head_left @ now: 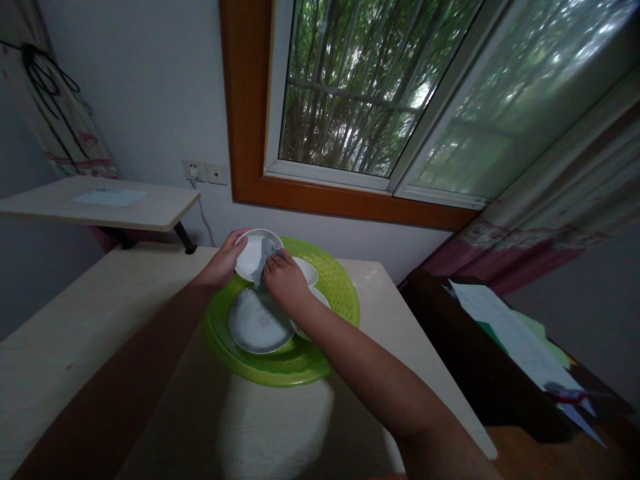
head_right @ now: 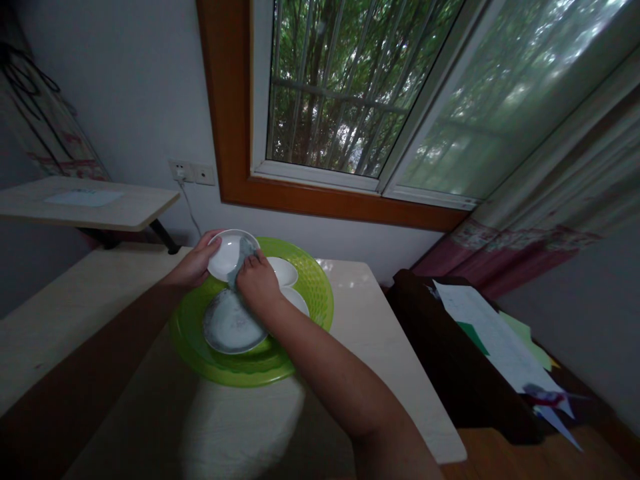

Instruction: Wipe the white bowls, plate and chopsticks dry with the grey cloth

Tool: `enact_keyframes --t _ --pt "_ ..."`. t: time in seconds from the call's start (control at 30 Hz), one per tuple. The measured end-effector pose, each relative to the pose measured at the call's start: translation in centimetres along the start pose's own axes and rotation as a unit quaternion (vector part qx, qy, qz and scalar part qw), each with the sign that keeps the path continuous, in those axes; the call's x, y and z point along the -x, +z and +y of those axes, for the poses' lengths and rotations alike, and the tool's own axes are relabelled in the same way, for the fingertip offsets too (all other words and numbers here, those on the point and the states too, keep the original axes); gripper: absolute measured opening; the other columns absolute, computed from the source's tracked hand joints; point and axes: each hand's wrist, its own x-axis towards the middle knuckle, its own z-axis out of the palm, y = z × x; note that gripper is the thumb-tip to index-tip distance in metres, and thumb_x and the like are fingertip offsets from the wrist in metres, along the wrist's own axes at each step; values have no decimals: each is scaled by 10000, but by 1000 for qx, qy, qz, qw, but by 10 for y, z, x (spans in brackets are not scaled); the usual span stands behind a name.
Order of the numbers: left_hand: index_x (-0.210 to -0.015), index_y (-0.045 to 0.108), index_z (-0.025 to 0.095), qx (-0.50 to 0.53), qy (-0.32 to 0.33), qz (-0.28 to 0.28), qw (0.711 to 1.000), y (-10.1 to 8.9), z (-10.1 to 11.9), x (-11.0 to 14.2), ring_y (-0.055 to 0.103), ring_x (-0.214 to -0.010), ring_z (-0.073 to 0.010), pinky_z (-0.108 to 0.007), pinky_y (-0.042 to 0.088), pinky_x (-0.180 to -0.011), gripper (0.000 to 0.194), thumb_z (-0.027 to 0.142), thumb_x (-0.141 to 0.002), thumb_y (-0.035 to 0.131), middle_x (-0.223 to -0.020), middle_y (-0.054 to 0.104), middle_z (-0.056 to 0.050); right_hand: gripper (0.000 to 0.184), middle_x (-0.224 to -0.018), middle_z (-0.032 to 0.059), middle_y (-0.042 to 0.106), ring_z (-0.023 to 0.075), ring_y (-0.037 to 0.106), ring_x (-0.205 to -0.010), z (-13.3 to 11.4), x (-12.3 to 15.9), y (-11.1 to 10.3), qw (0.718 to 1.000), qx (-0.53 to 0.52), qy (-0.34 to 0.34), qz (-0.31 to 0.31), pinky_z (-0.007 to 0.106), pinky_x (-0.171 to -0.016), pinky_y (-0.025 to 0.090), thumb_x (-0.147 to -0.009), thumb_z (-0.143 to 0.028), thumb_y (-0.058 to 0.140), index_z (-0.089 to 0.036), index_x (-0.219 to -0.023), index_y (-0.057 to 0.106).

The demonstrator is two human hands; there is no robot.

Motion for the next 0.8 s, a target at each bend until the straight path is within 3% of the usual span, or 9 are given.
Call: enact_keyframes --t 0.13,0.27,0.53,0.8 --pt "-1218 598 197 -8 -4 -13 1000 -1 -1 0 608 -787 -171 -241 450 -645 423 409 -866 699 -1013 669 -52 239 -1058 207 755 272 697 -1015 -1 0 -3 998 -17 -44 -41 418 -1027 480 -987 -111 530 -48 -1067 745" --pt "-1241 582 215 -5 -18 -16 1000 -2 -4 -1 593 -770 -170 -239 437 -630 441 432 -875 701 -978 654 -41 205 -1005 185 756 274 710 -931 -3 0 -4 995 -42 -67 -56 400 -889 524 -993 -122 533 -68 -1038 726" --pt "-1216 564 237 51 -30 -20 998 -3 -2 0 625 -844 -191 -258 484 -694 426 398 -856 724 -1017 654 -47 282 -1202 213 716 254 700 -1045 -10 -2 -6 994 -63 -84 -16 394 -911 533 -1066 -139 418 -59 -1227 635" --pt "-1167 532 239 42 -51 4 998 -11 -6 -5 618 -696 -154 -230 451 -597 506 248 -726 780 -883 642 7 154 -1020 145 764 253 698 -972 3 1 -16 993 -39 -94 -55 399 -949 487 -1005 -143 560 -104 -1035 707"
